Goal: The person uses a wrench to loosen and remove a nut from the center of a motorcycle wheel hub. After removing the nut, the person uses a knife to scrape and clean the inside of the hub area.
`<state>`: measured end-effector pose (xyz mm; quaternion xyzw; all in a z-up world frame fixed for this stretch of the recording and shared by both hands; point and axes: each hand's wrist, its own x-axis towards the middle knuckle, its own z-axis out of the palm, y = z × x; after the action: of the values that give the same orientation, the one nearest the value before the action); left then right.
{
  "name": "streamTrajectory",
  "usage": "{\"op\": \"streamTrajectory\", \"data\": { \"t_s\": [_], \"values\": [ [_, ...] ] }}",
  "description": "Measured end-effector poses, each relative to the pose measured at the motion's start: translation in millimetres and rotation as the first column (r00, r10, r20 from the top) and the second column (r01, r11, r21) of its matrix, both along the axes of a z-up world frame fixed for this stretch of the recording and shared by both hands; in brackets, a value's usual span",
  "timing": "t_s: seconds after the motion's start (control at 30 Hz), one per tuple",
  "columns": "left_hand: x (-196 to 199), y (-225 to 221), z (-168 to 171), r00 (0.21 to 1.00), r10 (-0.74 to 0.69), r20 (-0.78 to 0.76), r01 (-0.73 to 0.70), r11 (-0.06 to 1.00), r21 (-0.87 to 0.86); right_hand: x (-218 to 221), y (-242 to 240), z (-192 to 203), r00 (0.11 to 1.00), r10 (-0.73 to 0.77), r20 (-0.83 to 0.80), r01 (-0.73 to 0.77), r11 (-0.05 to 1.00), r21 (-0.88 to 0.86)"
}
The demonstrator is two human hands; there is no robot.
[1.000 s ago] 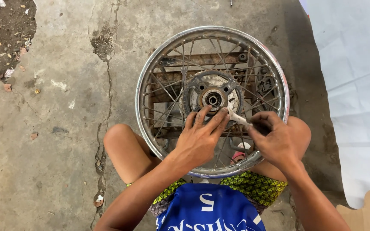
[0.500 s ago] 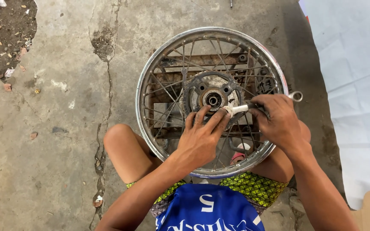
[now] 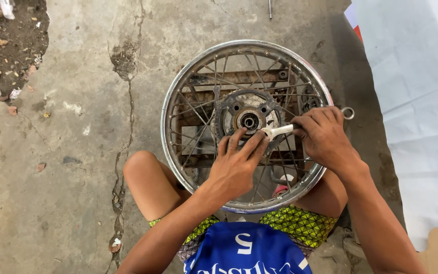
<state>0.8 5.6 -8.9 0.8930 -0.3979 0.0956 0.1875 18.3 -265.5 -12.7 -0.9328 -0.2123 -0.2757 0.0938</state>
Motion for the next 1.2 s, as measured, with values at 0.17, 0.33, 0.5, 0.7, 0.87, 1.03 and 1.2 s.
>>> {"op": "streamTrajectory", "data": {
  "t_s": [0.17,0.33,0.5,0.7,0.87,1.03,1.2],
  "values": [
    [-2.3,2.6,16.0,0.998,-0.008,0.065,0.007,1.0,0.017,-19.4,-5.9,15.0,0.989,-0.025,-0.148,0.04,0.994,0.102],
    [-3.6,9.0,55.7,0.984,0.0,0.178,-0.005,1.0,0.027,-57.0,18.0,50.6,0.936,-0.062,-0.348,0.188,0.921,0.342],
    [5.6,9.3,48.1,0.983,-0.008,0.185,0.006,1.0,0.013,-87.2,62.5,30.6,0.679,0.168,-0.714,0.554,0.52,0.65],
    [-2.7,12.9,14.0,0.989,-0.025,0.147,0.021,0.999,0.03,-108.6,110.2,1.5,0.704,0.301,-0.643,0.61,0.207,0.765],
    [-4.1,14.1,6.3,0.998,-0.032,0.045,0.028,0.995,0.091,-107.0,133.0,2.4,0.672,0.335,-0.66,0.69,0.04,0.723],
    [-7.8,12.5,9.7,0.999,0.002,-0.048,0.002,0.997,0.076,-104.3,132.8,-1.9,0.652,0.372,-0.661,0.71,0.007,0.704],
    [-4.1,11.8,0.3,0.999,-0.001,-0.049,0.003,0.999,0.052,-98.1,134.8,-0.2,0.628,0.417,-0.657,0.742,-0.068,0.667]
  ]
}}
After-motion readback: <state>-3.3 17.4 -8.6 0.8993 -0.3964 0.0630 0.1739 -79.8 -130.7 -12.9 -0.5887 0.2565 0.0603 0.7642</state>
